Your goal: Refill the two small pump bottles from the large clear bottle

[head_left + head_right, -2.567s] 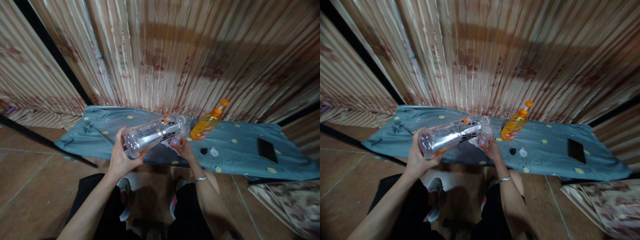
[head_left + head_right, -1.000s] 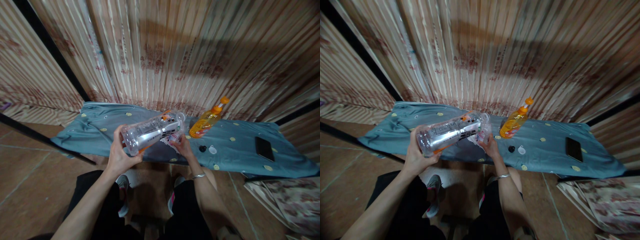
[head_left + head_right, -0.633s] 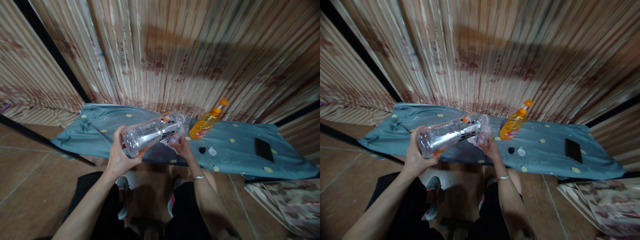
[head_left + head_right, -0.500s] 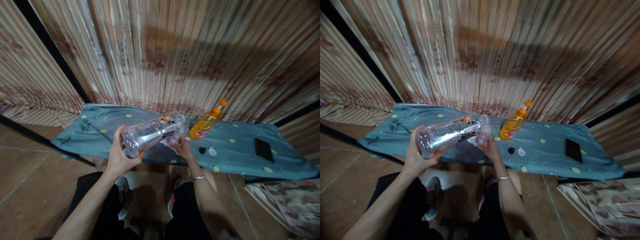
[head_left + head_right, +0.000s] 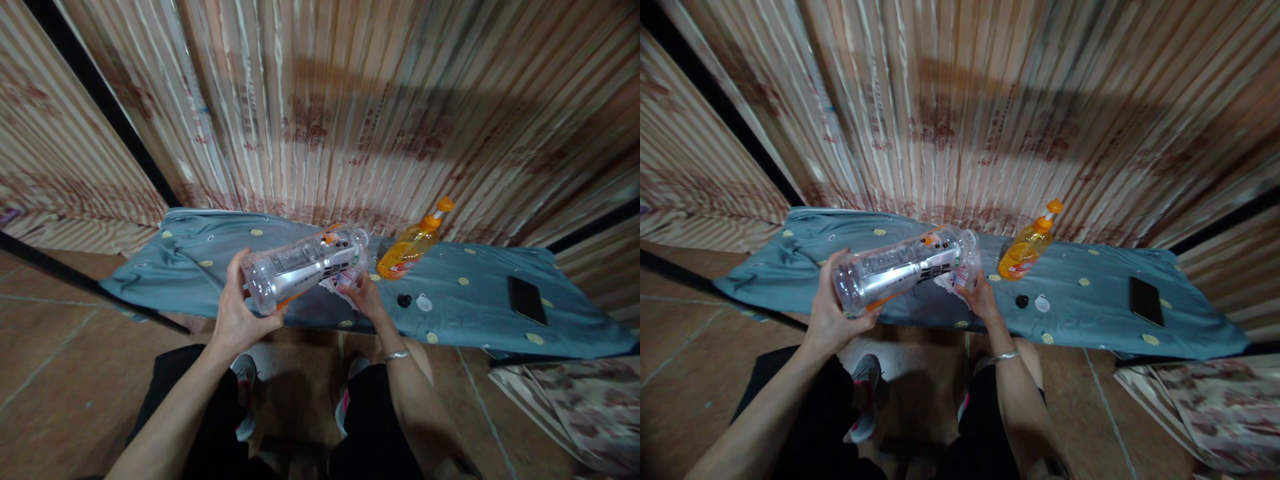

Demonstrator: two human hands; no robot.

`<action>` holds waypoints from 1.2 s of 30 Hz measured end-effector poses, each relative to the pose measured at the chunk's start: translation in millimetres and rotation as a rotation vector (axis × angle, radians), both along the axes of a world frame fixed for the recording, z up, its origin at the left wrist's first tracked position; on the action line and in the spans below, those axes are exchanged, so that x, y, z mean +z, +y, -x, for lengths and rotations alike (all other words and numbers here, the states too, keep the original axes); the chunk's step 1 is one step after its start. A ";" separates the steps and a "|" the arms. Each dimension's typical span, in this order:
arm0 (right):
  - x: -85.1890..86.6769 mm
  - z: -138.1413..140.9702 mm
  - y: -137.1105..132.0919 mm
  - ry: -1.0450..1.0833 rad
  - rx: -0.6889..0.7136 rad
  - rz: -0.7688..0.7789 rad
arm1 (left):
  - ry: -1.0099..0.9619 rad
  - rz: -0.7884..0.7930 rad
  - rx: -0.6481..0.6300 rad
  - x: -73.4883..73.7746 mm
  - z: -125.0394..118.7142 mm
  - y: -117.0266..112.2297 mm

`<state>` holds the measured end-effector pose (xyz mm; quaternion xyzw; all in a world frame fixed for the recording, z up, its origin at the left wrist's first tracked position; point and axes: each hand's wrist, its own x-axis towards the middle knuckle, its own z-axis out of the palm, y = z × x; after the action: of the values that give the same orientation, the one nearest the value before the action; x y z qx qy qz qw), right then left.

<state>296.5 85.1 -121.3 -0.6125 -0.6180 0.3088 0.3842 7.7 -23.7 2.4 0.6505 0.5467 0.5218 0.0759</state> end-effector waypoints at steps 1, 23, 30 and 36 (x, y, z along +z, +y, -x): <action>0.6 0.2 -0.1 -0.010 -0.002 0.002 | 0.002 0.001 -0.001 0.2 0.0 0.0; -0.7 -0.7 0.7 0.001 0.004 0.002 | -0.009 0.032 0.003 1.2 -0.5 -1.0; -2.4 -0.4 1.2 0.025 -0.001 0.001 | 0.005 0.016 -0.001 -2.3 0.1 -0.4; 0.4 0.6 0.4 0.048 0.013 -0.007 | -0.022 -0.002 -0.009 -3.4 -0.2 0.5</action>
<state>295.9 85.5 -120.9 -0.5996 -0.6137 0.3234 0.3991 7.9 -23.3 -1.0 0.6473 0.5425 0.5289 0.0834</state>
